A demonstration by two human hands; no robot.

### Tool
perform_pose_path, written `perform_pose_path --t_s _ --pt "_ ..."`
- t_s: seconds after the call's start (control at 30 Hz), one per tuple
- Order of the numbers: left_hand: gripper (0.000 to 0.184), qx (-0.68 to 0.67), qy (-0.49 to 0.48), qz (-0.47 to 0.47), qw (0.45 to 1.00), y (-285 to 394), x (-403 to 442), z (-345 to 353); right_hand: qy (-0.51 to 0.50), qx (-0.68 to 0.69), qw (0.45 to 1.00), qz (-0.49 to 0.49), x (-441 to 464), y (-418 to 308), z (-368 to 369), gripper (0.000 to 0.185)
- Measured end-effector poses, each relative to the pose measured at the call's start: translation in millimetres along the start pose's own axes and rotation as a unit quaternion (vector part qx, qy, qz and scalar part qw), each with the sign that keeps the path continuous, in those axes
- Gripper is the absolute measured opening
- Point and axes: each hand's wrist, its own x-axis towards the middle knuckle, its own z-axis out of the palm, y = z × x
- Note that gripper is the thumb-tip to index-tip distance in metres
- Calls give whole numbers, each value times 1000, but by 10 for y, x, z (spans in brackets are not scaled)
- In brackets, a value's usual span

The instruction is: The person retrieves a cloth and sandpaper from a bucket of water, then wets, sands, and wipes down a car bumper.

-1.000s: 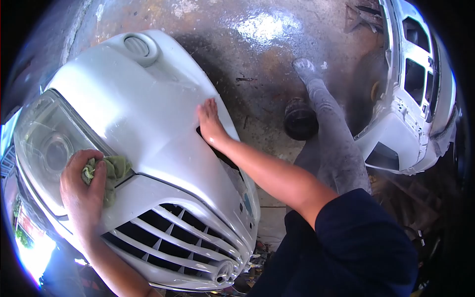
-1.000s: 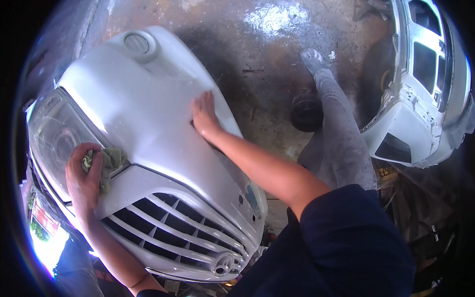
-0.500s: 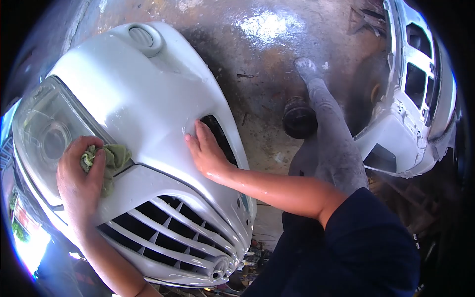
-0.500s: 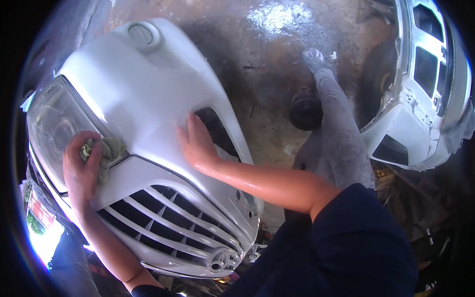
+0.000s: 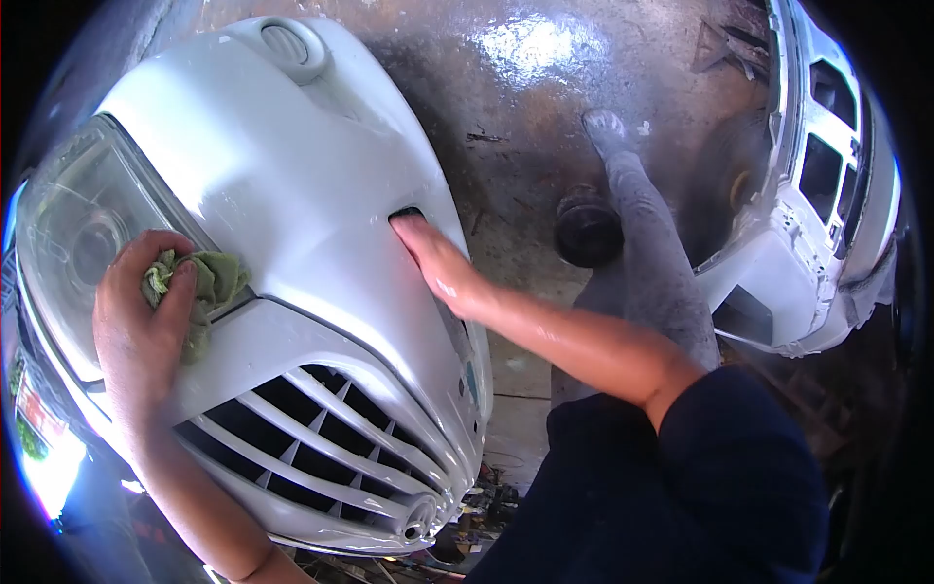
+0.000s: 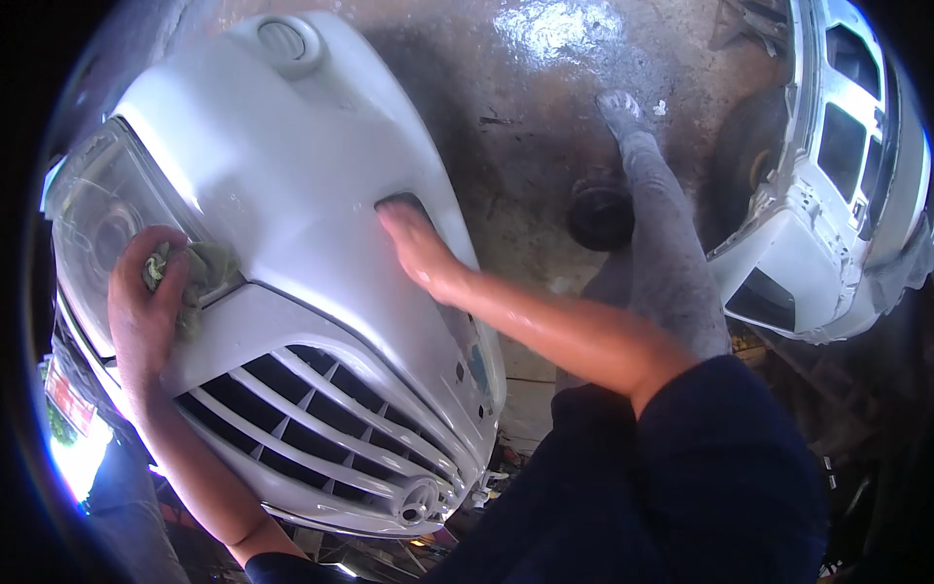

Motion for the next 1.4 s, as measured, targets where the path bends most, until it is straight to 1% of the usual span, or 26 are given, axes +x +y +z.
perform_pose_path --t_s 0.03,0.1,0.17,0.2,0.23,0.3,0.33,0.4,0.47,0.53,0.63,0.67,0.73,0.77,0.83,0.87,0.93,0.97,1.0,1.07,1.17,1.27,1.33,1.37,1.4 --pt "22 0 0 1 1000 -4 6 -7 -32 31 998 45 208 -126 -7 49" --pt "22 12 -3 9 1000 -3 7 -26 57 -34 993 -102 115 160 130 55" --pt "22 15 -3 10 1000 -5 -1 -32 35 -128 991 -21 -347 127 151 61" --pt "22 14 -2 10 1000 -5 -3 -34 26 -194 980 18 -586 335 168 72" --pt "23 15 -3 12 1000 -6 -4 -37 -5 -251 967 41 -805 480 145 80" --pt "23 20 7 20 1000 -10 -14 -29 -36 -314 946 -68 -1070 475 157 79" --pt "24 22 12 23 999 -13 -21 -22 -30 -340 933 -115 -1039 448 179 78" --pt "24 35 1 15 999 -3 -18 -34 -13 -385 899 -210 -872 329 285 76" --pt "25 39 -6 13 999 4 -11 -36 -15 -376 874 -308 -578 25 471 73" --pt "25 36 -10 12 999 -8 -7 -31 -23 -426 838 -340 -367 -384 749 70" --pt "20 48 30 34 998 14 -26 -9 -84 -533 756 -370 -355 -471 798 75" --pt "20 49 30 34 998 15 -27 -5 -113 -512 742 -418 -428 -310 710 78" --pt "19 51 32 33 998 11 -26 -7 -155 -491 739 -435 -677 182 400 79" --pt "21 46 14 26 999 8 -25 -22 -177 -479 737 -443 -764 294 304 80" --pt "25 35 -14 13 999 4 -7 -67 -190 -453 758 -430 -766 238 231 80" --pt "25 29 -11 18 999 -10 -14 -67 -194 -439 769 -423 -744 220 227 79" --pt "25 12 -11 10 1000 -2 2 -81 -165 -450 780 -404 -438 -225 499 76" --pt "25 3 -12 6 1000 6 12 -85 -148 -435 773 -437 -197 -472 674 73" --pt "25 -6 5 13 1000 11 17 -78 -151 -491 735 -443 2 -759 802 72" --pt "25 -23 31 24 999 6 15 -50 -184 -514 682 -486 337 -1160 899 71" --pt "25 -34 18 24 999 -40 40 -33 -165 -491 681 -517 424 -1104 897 72" --pt "25 -38 11 7 999 -31 47 -26 -152 -419 753 -484 413 -1113 897 74" --pt "23 -34 13 17 999 -37 43 -25 5 -420 754 -504 638 -913 827 71" --pt "23 -33 13 22 999 -41 36 -23 11 -353 851 -389 823 -817 670 74" --pt "23 -31 14 19 999 -41 34 -22 40 -301 906 -294 1069 -638 463 75"
